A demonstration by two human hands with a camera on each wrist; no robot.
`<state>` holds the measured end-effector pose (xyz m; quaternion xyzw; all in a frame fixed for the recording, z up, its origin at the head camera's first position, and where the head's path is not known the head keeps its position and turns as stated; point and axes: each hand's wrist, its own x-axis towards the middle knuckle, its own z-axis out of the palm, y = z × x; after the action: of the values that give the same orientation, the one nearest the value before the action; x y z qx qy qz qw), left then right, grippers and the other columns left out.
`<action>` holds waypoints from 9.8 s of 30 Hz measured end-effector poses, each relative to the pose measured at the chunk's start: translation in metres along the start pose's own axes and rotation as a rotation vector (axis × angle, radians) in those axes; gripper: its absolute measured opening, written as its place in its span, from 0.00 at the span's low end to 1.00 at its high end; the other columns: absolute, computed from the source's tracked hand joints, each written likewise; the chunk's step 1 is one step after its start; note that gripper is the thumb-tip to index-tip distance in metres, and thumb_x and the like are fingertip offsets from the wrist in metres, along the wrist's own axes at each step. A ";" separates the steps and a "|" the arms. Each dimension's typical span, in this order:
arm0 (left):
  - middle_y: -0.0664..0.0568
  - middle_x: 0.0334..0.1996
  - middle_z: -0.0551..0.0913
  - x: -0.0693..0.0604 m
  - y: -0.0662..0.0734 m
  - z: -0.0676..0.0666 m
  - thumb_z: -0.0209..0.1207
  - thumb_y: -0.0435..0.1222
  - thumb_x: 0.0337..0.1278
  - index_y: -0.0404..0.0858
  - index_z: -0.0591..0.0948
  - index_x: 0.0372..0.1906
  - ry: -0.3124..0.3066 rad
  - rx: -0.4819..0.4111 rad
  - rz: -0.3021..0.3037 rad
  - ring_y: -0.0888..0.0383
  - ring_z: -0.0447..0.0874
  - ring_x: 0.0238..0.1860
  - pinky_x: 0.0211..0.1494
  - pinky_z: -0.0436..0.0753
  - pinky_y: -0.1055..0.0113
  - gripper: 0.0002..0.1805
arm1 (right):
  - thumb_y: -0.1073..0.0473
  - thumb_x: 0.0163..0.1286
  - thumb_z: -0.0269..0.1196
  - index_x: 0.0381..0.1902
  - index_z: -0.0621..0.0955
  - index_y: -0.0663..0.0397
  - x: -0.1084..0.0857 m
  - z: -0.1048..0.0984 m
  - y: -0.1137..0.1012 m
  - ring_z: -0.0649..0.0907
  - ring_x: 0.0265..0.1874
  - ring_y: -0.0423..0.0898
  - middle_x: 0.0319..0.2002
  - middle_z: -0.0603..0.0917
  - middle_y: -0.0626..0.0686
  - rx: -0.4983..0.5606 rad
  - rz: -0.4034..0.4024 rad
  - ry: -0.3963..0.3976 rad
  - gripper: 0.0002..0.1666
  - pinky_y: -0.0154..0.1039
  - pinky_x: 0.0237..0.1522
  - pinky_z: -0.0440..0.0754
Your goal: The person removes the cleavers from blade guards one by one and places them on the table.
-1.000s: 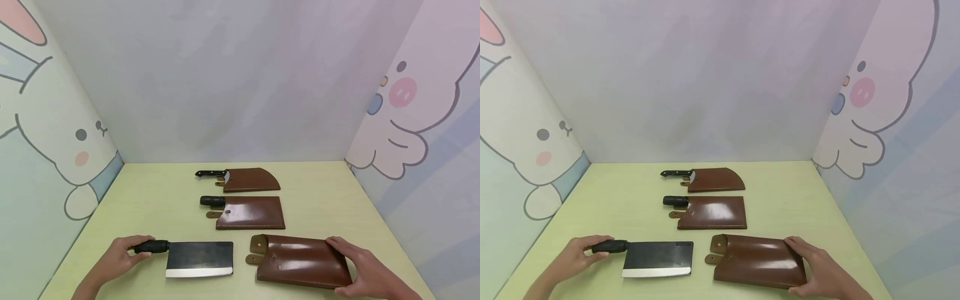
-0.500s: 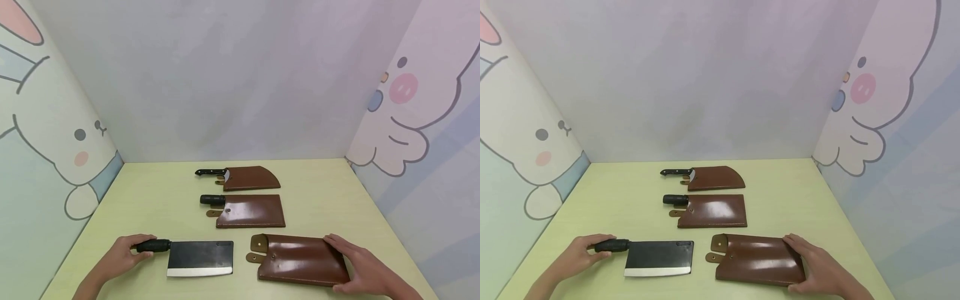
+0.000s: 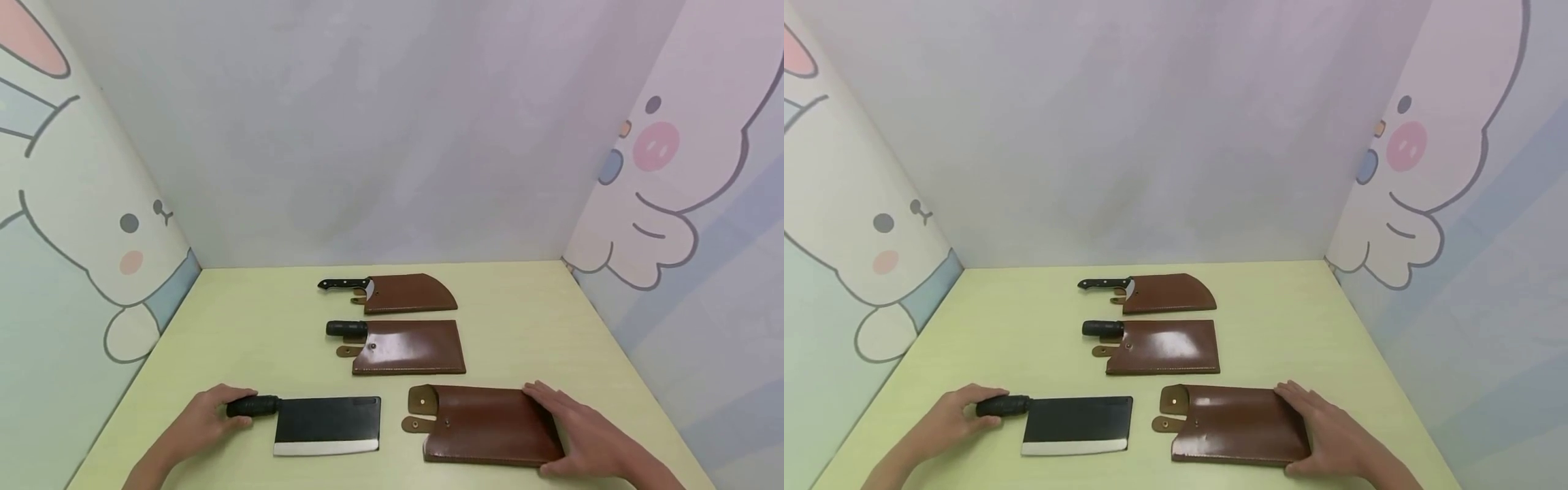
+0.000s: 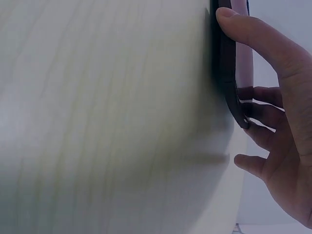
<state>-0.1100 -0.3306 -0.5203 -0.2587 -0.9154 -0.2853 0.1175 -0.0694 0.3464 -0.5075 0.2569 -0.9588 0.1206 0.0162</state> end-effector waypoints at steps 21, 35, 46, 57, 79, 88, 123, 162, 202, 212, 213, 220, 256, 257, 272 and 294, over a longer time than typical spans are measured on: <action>0.58 0.53 0.86 0.048 0.023 -0.011 0.69 0.51 0.62 0.45 0.86 0.57 -0.162 0.083 -0.190 0.47 0.84 0.56 0.56 0.81 0.44 0.22 | 0.32 0.57 0.74 0.75 0.71 0.44 0.029 -0.023 0.004 0.79 0.65 0.58 0.74 0.70 0.54 0.077 0.041 0.058 0.52 0.59 0.49 0.82; 0.49 0.62 0.82 0.111 0.033 0.036 0.70 0.53 0.59 0.43 0.81 0.65 -0.096 0.115 -0.100 0.44 0.79 0.63 0.61 0.79 0.42 0.32 | 0.29 0.61 0.70 0.77 0.68 0.44 0.085 -0.023 -0.005 0.72 0.71 0.60 0.77 0.65 0.56 0.133 0.043 0.079 0.53 0.63 0.57 0.78; 0.44 0.68 0.76 0.155 0.039 0.061 0.70 0.55 0.58 0.40 0.76 0.70 -0.171 0.109 -0.095 0.42 0.73 0.69 0.66 0.75 0.42 0.39 | 0.23 0.59 0.66 0.79 0.65 0.47 0.137 -0.011 -0.011 0.69 0.73 0.61 0.79 0.61 0.57 0.160 0.001 0.041 0.59 0.65 0.59 0.77; 0.39 0.73 0.70 0.183 0.032 0.074 0.70 0.55 0.58 0.36 0.71 0.73 -0.318 0.050 -0.078 0.37 0.67 0.73 0.72 0.68 0.41 0.44 | 0.22 0.58 0.66 0.80 0.63 0.48 0.168 0.005 -0.012 0.62 0.77 0.64 0.80 0.57 0.62 0.227 -0.029 -0.066 0.62 0.66 0.64 0.72; 0.44 0.55 0.83 0.197 0.036 0.077 0.66 0.49 0.66 0.34 0.77 0.66 -0.439 0.023 -0.068 0.51 0.80 0.52 0.55 0.79 0.50 0.31 | 0.23 0.53 0.72 0.82 0.57 0.49 0.188 0.022 -0.010 0.61 0.77 0.61 0.81 0.55 0.61 0.230 -0.026 -0.215 0.69 0.61 0.69 0.69; 0.44 0.55 0.82 0.203 0.034 0.083 0.67 0.46 0.66 0.34 0.77 0.65 -0.468 0.008 -0.068 0.51 0.80 0.53 0.55 0.79 0.50 0.29 | 0.21 0.47 0.74 0.82 0.57 0.50 0.195 0.022 -0.013 0.60 0.77 0.64 0.81 0.54 0.62 0.196 -0.065 -0.240 0.74 0.62 0.70 0.68; 0.43 0.55 0.86 0.199 0.034 0.083 0.69 0.45 0.62 0.35 0.80 0.65 -0.239 -0.022 0.022 0.45 0.84 0.55 0.55 0.80 0.47 0.30 | 0.21 0.44 0.74 0.79 0.64 0.53 0.197 0.011 -0.009 0.75 0.68 0.62 0.74 0.68 0.62 0.095 -0.116 -0.079 0.72 0.57 0.62 0.78; 0.45 0.51 0.89 0.186 0.033 0.072 0.72 0.44 0.59 0.34 0.85 0.58 -0.069 -0.110 0.138 0.47 0.89 0.51 0.51 0.86 0.49 0.26 | 0.22 0.45 0.75 0.80 0.63 0.48 0.182 0.000 -0.022 0.73 0.69 0.63 0.75 0.67 0.62 0.136 -0.154 0.037 0.71 0.61 0.59 0.79; 0.46 0.48 0.90 0.175 0.017 0.062 0.74 0.43 0.56 0.35 0.88 0.54 0.030 -0.059 0.146 0.47 0.90 0.48 0.48 0.86 0.49 0.23 | 0.26 0.45 0.77 0.77 0.67 0.50 0.167 0.003 -0.006 0.75 0.68 0.61 0.73 0.70 0.61 0.143 -0.176 0.102 0.68 0.61 0.56 0.81; 0.46 0.47 0.90 0.170 0.019 0.057 0.74 0.38 0.55 0.35 0.88 0.53 0.023 -0.060 0.099 0.46 0.90 0.48 0.49 0.86 0.47 0.21 | 0.25 0.44 0.77 0.77 0.68 0.49 0.165 0.001 -0.004 0.75 0.69 0.60 0.73 0.72 0.58 0.164 -0.177 0.107 0.67 0.60 0.57 0.80; 0.45 0.48 0.90 0.169 0.019 0.056 0.74 0.38 0.55 0.35 0.88 0.53 0.024 -0.060 0.093 0.46 0.90 0.49 0.50 0.86 0.47 0.21 | 0.24 0.44 0.77 0.77 0.68 0.49 0.164 0.001 -0.004 0.75 0.69 0.59 0.73 0.72 0.57 0.166 -0.176 0.107 0.67 0.59 0.58 0.80; 0.45 0.49 0.89 0.167 0.018 0.049 0.75 0.39 0.55 0.35 0.87 0.54 0.037 -0.083 0.064 0.45 0.89 0.50 0.51 0.86 0.47 0.23 | 0.29 0.45 0.79 0.78 0.67 0.48 0.163 -0.003 -0.003 0.73 0.70 0.60 0.74 0.70 0.59 0.173 -0.171 0.120 0.66 0.62 0.58 0.79; 0.45 0.49 0.89 0.151 -0.002 0.026 0.75 0.39 0.54 0.36 0.88 0.54 0.104 -0.105 0.024 0.45 0.90 0.47 0.39 0.85 0.57 0.22 | 0.36 0.43 0.82 0.77 0.68 0.46 0.152 -0.015 0.007 0.78 0.66 0.54 0.72 0.71 0.51 0.173 -0.149 0.173 0.65 0.59 0.54 0.82; 0.45 0.48 0.89 0.150 -0.002 0.025 0.75 0.39 0.54 0.37 0.88 0.53 0.105 -0.104 0.023 0.45 0.90 0.47 0.39 0.85 0.58 0.22 | 0.36 0.43 0.83 0.77 0.68 0.46 0.151 -0.016 0.007 0.78 0.66 0.54 0.72 0.71 0.51 0.172 -0.151 0.174 0.65 0.59 0.54 0.82; 0.45 0.48 0.89 0.146 -0.005 0.017 0.76 0.37 0.52 0.35 0.88 0.53 0.122 -0.091 0.043 0.45 0.90 0.45 0.39 0.85 0.62 0.22 | 0.37 0.43 0.83 0.76 0.68 0.47 0.145 -0.020 0.010 0.78 0.66 0.57 0.72 0.71 0.53 0.172 -0.145 0.177 0.64 0.61 0.54 0.81; 0.45 0.47 0.90 0.131 -0.020 0.003 0.77 0.36 0.50 0.36 0.88 0.52 0.161 -0.018 0.038 0.44 0.90 0.44 0.37 0.84 0.61 0.22 | 0.35 0.44 0.82 0.76 0.69 0.50 0.131 -0.029 0.022 0.78 0.65 0.61 0.72 0.71 0.58 0.146 -0.115 0.167 0.64 0.63 0.52 0.81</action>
<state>-0.2306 -0.2894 -0.4848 -0.2536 -0.8952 -0.3111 0.1936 -0.1947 0.3080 -0.4719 0.3012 -0.9264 0.2099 0.0842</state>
